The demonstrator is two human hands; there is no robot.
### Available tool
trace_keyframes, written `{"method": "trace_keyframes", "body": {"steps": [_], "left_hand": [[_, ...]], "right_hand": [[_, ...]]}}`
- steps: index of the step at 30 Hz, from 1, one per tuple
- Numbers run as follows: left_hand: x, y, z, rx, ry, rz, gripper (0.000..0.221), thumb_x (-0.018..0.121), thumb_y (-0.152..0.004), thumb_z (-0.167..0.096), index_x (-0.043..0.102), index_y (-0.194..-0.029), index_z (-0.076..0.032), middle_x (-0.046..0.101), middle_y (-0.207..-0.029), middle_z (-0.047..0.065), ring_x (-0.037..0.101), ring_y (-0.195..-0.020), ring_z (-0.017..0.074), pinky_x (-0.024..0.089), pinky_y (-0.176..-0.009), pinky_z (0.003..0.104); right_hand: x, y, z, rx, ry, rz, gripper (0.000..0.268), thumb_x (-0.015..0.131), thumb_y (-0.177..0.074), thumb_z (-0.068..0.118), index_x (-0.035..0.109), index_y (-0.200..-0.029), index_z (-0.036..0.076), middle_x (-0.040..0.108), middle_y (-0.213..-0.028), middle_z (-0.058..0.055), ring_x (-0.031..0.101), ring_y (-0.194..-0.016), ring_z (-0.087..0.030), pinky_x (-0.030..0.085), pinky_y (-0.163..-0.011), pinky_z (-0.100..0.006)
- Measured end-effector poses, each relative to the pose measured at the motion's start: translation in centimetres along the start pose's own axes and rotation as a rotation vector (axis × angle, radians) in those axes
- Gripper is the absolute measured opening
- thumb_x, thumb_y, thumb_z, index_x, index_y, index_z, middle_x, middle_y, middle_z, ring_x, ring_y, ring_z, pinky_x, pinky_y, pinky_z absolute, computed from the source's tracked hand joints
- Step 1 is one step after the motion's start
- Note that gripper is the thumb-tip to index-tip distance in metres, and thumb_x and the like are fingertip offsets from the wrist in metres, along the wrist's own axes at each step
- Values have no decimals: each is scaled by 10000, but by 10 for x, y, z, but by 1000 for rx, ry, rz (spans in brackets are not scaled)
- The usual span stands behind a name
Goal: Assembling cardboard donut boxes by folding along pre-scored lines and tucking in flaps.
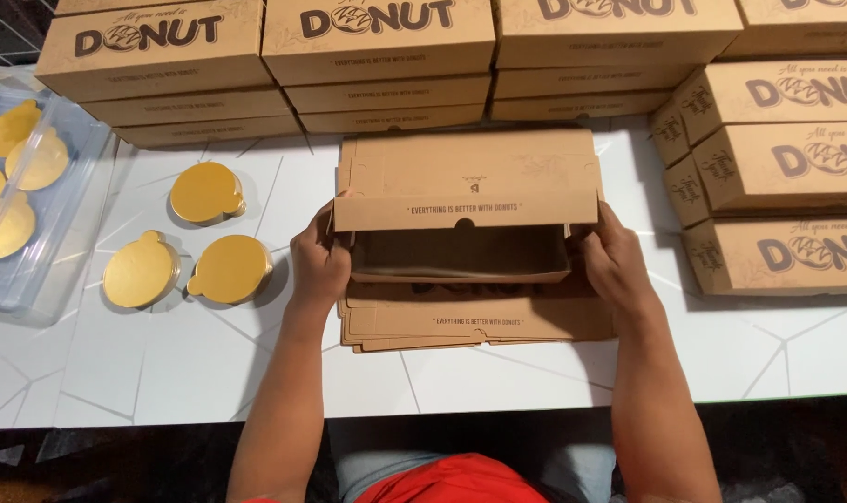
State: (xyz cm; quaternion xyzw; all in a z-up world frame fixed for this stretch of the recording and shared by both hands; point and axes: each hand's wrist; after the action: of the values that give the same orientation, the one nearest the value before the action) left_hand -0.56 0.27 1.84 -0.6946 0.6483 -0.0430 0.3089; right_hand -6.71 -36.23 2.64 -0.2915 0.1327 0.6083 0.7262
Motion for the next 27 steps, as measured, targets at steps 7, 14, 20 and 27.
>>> {"method": "trace_keyframes", "body": {"steps": [7,14,20,27], "left_hand": [[-17,2,5,-56,124,241,735,405,-695,178,612,-1373,-17,599,-1423,272,536,-1327,447,437,-1092,562],[-29,3,-8,-206,200,513,809,630,-664,70,510,-1451,-75,272,-1655,280,305,-1457,521,404,-1101,579],[-20,6,-2,-79,57,462,805,815,-648,42,587,-1404,-116,343,-1633,255,373,-1448,471,368,-1167,542],[2,14,24,71,-20,301,712,777,-675,145,675,-1328,-122,474,-1541,277,485,-1372,474,435,-1124,544]], "right_hand": [[-9,5,-9,5,-142,97,579,579,-898,113,555,-1476,92,692,-1120,-326,675,-901,-430,498,-789,-571],[-22,5,-20,-14,-322,265,849,755,-750,-17,453,-1540,58,535,-1447,-335,663,-985,-414,559,-785,-515],[-19,9,-21,-35,-274,253,866,779,-643,-170,541,-1451,30,422,-1545,-369,652,-1086,-475,596,-757,-515],[-13,7,-26,-152,-199,125,694,738,-747,-163,612,-1401,28,425,-1525,-373,534,-1257,-565,567,-878,-537]]}}
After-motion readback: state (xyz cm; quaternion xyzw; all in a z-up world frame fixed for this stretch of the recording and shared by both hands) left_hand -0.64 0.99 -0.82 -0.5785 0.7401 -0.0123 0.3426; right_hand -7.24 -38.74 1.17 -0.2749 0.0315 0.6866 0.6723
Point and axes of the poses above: each hand's wrist, its own y-axis away from the middle knuckle, its own x-axis out of the palm, z = x × y
